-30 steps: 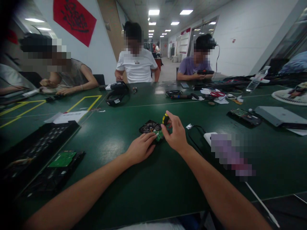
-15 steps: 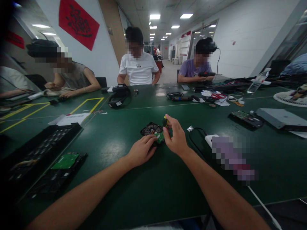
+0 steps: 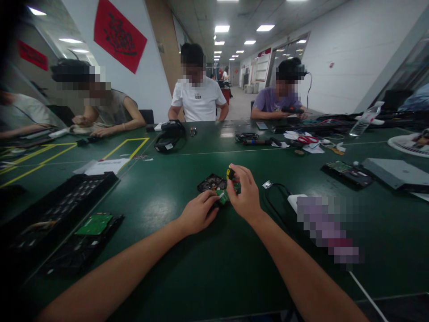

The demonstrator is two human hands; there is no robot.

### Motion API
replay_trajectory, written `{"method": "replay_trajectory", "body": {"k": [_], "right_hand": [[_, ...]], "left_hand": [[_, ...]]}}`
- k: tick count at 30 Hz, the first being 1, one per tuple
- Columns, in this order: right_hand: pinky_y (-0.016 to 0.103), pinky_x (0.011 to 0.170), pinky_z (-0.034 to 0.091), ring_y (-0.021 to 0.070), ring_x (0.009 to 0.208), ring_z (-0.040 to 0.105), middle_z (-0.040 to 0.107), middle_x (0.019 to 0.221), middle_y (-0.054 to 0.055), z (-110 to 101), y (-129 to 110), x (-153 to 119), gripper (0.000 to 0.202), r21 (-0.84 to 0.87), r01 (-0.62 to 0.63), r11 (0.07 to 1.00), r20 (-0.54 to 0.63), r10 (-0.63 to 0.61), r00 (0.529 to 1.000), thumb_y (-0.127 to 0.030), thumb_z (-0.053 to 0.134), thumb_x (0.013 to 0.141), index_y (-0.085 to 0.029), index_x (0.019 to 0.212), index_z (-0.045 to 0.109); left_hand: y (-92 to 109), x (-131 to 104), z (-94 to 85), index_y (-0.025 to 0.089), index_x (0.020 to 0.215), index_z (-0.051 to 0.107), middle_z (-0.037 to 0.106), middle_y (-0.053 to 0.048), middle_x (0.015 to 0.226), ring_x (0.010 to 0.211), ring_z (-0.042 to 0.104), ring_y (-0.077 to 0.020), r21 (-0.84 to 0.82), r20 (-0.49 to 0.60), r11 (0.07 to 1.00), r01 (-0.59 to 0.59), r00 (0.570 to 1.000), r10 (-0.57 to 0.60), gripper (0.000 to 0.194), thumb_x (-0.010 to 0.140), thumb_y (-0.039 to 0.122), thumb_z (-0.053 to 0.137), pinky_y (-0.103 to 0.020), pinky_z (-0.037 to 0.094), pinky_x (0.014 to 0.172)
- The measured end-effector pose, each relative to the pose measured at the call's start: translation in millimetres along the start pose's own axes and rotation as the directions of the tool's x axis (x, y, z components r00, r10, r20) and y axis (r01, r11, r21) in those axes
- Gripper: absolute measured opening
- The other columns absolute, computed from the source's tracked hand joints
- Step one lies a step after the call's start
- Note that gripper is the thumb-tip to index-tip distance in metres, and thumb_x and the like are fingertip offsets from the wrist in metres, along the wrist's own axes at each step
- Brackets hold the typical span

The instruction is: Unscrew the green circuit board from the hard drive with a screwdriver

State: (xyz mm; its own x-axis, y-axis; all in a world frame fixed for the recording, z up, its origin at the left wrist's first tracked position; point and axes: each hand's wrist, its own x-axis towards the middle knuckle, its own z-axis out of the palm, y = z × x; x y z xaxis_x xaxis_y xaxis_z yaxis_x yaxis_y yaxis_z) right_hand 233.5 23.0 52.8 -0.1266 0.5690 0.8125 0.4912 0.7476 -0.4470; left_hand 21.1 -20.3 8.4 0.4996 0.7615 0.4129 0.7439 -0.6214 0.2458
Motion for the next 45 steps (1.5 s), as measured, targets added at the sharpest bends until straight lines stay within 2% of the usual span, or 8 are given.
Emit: {"method": "replay_trajectory", "body": {"k": [5,8,12,20,26,33,39,45], "right_hand": [[0.044,0.080,0.064,0.0226,0.092,0.067,0.064,0.123,0.010,1.2,4.3,-2.7,0.049,-0.020,-0.049,0.999,-0.051,0.047,0.998,-0.028,0.071,0.094,-0.026,0.139,0.053],[0.044,0.079,0.064,0.0235,0.094,0.066,0.063,0.122,0.010,0.9,4.6,-0.6,0.047,-0.012,-0.044,0.999,-0.064,0.043,0.997,-0.029,0.071,0.093,-0.026,0.135,0.052],[0.046,0.090,0.064,0.0229,0.102,0.072,0.061,0.135,0.012,0.5,4.2,0.6,0.049,0.101,-0.076,0.992,0.038,0.073,0.997,-0.026,0.063,0.098,-0.028,0.143,0.045],[0.046,0.084,0.065,0.0253,0.102,0.067,0.061,0.128,0.011,-2.6,1.0,-2.8,0.052,-0.041,-0.014,0.999,0.001,0.014,1.000,-0.030,0.068,0.097,-0.029,0.144,0.048],[0.052,0.099,0.062,0.0259,0.112,0.068,0.054,0.144,0.014,1.9,5.7,-3.9,0.061,0.036,-0.031,0.999,0.083,0.028,0.996,-0.026,0.059,0.099,-0.029,0.156,0.036],[0.048,0.079,0.065,0.0244,0.091,0.064,0.061,0.120,0.010,-4.5,12.1,-1.8,0.059,-0.088,-0.013,0.996,0.015,0.015,1.000,-0.035,0.072,0.094,-0.029,0.147,0.047],[0.050,0.091,0.064,0.0262,0.106,0.066,0.055,0.137,0.014,-0.6,4.7,-3.9,0.062,-0.025,0.000,1.000,0.091,0.002,0.996,-0.025,0.059,0.099,-0.031,0.157,0.037],[0.050,0.085,0.063,0.0241,0.091,0.064,0.058,0.127,0.012,2.6,9.8,-6.2,0.070,-0.114,-0.030,0.993,0.042,0.035,0.999,-0.033,0.066,0.097,-0.031,0.159,0.033]], "left_hand": [[0.9,0.2,-0.6,0.020,0.135,0.057,0.058,-0.013,0.132,0.121,0.062,-0.0276,0.005,-0.005,1.000,0.012,1.000,-0.012,0.036,0.100,0.028,0.054,-0.045,0.060,0.101],[0.1,-1.9,0.6,0.021,0.134,0.060,0.054,-0.013,0.136,0.106,0.067,-0.0237,0.016,-0.025,0.998,0.054,0.998,-0.054,0.034,0.103,0.030,0.051,-0.043,0.064,0.091],[-2.7,-4.3,4.0,0.021,0.132,0.063,0.047,-0.015,0.145,0.101,0.069,-0.0208,0.014,-0.058,0.997,0.080,0.995,-0.079,0.033,0.104,0.030,0.049,-0.042,0.065,0.087],[-5.0,-3.5,5.5,0.022,0.136,0.064,0.056,-0.013,0.146,0.130,0.062,-0.0279,0.036,-0.062,0.999,0.024,0.998,-0.022,0.036,0.103,0.027,0.051,-0.046,0.059,0.105],[-5.1,-4.3,4.8,0.018,0.136,0.063,0.061,-0.015,0.142,0.128,0.063,-0.0293,0.050,-0.034,0.999,0.017,0.999,-0.015,0.037,0.103,0.028,0.051,-0.048,0.058,0.106],[-3.3,-1.9,1.6,0.019,0.136,0.062,0.061,-0.016,0.142,0.128,0.063,-0.0298,0.084,-0.008,0.996,-0.010,1.000,0.010,0.036,0.103,0.027,0.050,-0.049,0.057,0.106],[-2.3,-1.1,-3.9,0.020,0.145,0.052,0.058,-0.016,0.145,0.131,0.060,-0.0302,0.107,0.057,0.994,-0.028,0.998,0.022,0.042,0.104,0.029,0.049,-0.048,0.057,0.105],[3.4,0.2,-8.5,0.021,0.139,0.056,0.053,-0.018,0.148,0.128,0.061,-0.0316,0.188,0.114,0.981,-0.046,0.993,0.025,0.037,0.104,0.024,0.047,-0.049,0.058,0.101]]}}
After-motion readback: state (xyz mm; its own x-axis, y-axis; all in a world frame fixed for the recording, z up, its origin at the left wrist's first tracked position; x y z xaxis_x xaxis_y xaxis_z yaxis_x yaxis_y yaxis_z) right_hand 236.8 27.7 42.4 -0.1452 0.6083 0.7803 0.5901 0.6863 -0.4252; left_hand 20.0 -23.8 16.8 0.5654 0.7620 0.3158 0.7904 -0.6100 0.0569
